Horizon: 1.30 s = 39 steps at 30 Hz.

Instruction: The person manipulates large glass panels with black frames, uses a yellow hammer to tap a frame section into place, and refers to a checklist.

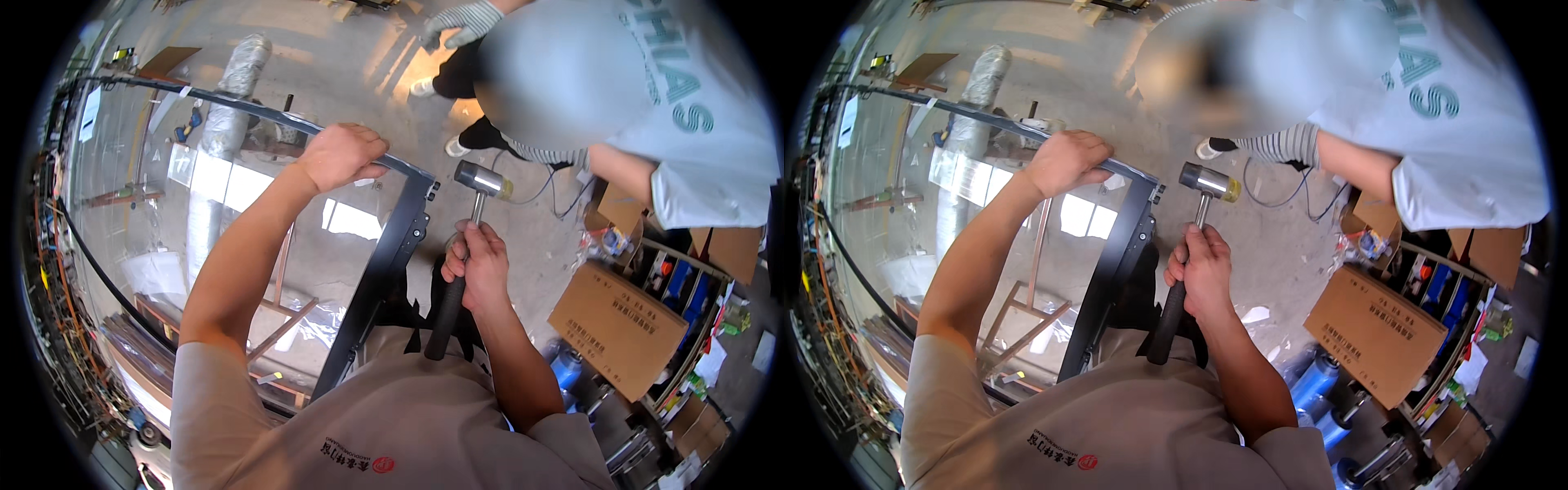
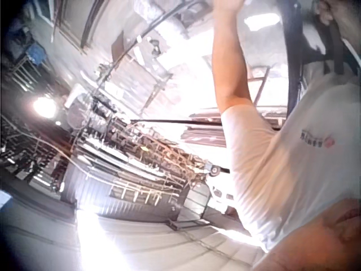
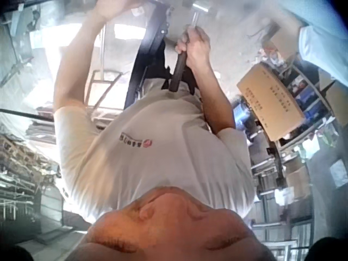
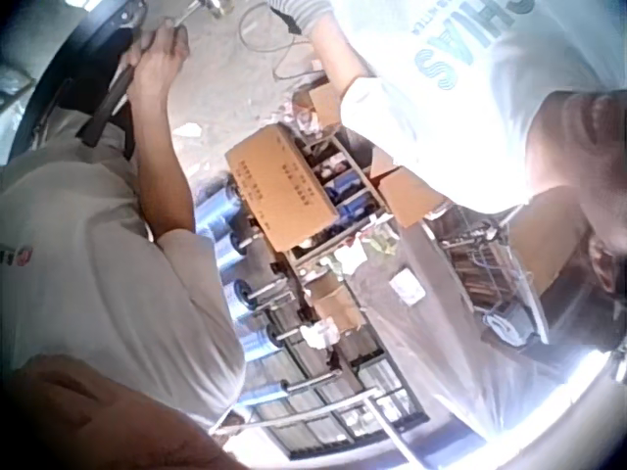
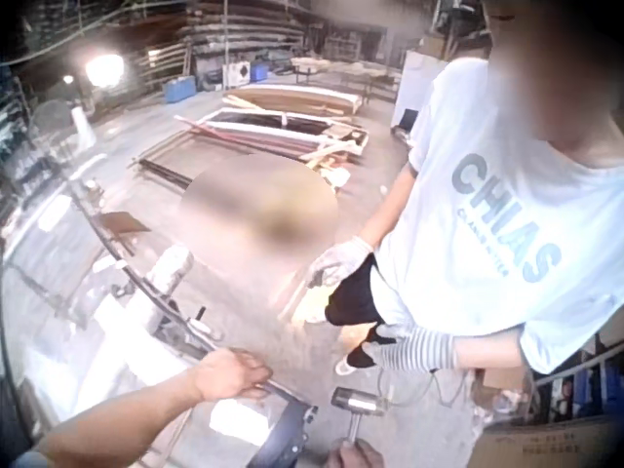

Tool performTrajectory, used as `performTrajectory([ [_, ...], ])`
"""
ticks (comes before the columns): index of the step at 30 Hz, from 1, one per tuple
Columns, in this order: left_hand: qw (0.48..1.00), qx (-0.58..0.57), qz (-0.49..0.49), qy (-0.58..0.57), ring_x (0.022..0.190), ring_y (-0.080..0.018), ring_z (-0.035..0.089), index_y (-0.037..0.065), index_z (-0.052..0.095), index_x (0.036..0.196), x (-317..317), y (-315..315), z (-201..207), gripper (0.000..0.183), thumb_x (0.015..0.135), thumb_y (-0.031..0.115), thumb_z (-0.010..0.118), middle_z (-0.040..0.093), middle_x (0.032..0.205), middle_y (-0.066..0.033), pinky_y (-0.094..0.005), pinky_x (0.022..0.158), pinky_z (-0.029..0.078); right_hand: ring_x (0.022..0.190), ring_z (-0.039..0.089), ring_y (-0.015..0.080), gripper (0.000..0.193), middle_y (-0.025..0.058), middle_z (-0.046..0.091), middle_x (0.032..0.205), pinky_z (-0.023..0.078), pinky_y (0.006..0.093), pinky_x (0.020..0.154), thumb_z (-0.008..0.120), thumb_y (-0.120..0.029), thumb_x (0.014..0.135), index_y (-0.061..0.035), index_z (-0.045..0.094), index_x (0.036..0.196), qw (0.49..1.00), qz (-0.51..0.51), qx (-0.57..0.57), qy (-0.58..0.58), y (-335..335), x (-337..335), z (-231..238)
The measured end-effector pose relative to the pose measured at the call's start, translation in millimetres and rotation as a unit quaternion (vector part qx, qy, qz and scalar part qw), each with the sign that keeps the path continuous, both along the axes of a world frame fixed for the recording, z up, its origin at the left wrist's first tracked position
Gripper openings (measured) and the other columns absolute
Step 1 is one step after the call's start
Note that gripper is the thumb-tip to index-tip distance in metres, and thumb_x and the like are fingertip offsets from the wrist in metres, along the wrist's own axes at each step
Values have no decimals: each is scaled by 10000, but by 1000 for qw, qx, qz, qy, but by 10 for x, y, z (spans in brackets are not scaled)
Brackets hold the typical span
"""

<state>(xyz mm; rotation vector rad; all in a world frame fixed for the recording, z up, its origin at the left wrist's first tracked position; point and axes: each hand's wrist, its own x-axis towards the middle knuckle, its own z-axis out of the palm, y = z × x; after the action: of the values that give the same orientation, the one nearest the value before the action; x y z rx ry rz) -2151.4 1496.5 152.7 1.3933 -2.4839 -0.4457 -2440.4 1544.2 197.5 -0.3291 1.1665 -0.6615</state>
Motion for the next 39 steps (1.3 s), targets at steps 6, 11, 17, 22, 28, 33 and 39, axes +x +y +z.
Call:
performTrajectory([
  [6,1000,-7,1,-13,816,-300,620,51,612,967,15,-21,-7,359,726,300,705,612,832,-92,-399,705,502,430,384,106,187,19,424,634,366,287,387,467,-210,1012,-35,523,980,999,-40,-29,16,129,201,-80],
  [11,1000,-25,-3,-14,826,-272,617,67,587,885,-7,-44,-22,305,758,321,700,599,807,-70,-382,706,499,426,380,96,195,13,414,623,369,288,383,464,-222,1015,-44,525,962,998,-12,-38,44,125,256,-48],
  [17,999,-23,-8,-31,815,-270,619,66,590,883,6,-35,-15,307,769,333,689,604,809,-70,-379,702,500,424,378,99,188,9,408,620,367,289,379,467,-226,1016,-55,511,951,998,-39,-18,46,235,333,-81],
  [22,999,-21,-7,-32,800,-279,622,55,604,910,7,-37,-3,320,764,327,688,616,821,-82,-385,705,499,412,368,103,199,4,394,603,368,299,370,475,-238,1016,-76,480,901,996,-74,-31,42,200,325,-53],
  [28,999,-15,-13,-39,773,-297,625,31,632,969,9,-50,18,354,753,303,697,639,836,-106,-384,703,500,412,355,98,204,-3,375,598,362,292,374,471,-236,1018,-81,475,886,999,-13,-21,44,180,350,-51],
  [33,998,-25,-6,-53,793,-275,620,61,586,861,-9,-59,42,316,769,349,680,601,800,-74,-375,696,503,413,346,96,204,-7,355,581,352,292,373,475,-230,1018,-81,464,878,995,-62,-47,56,250,369,-85],
  [39,998,-34,0,-44,761,-277,619,63,583,834,-10,-47,43,318,772,360,680,597,753,-82,-381,679,503,415,359,98,218,-9,350,578,366,296,372,479,-251,1018,-83,463,880,998,-40,-29,38,245,327,-85],
])
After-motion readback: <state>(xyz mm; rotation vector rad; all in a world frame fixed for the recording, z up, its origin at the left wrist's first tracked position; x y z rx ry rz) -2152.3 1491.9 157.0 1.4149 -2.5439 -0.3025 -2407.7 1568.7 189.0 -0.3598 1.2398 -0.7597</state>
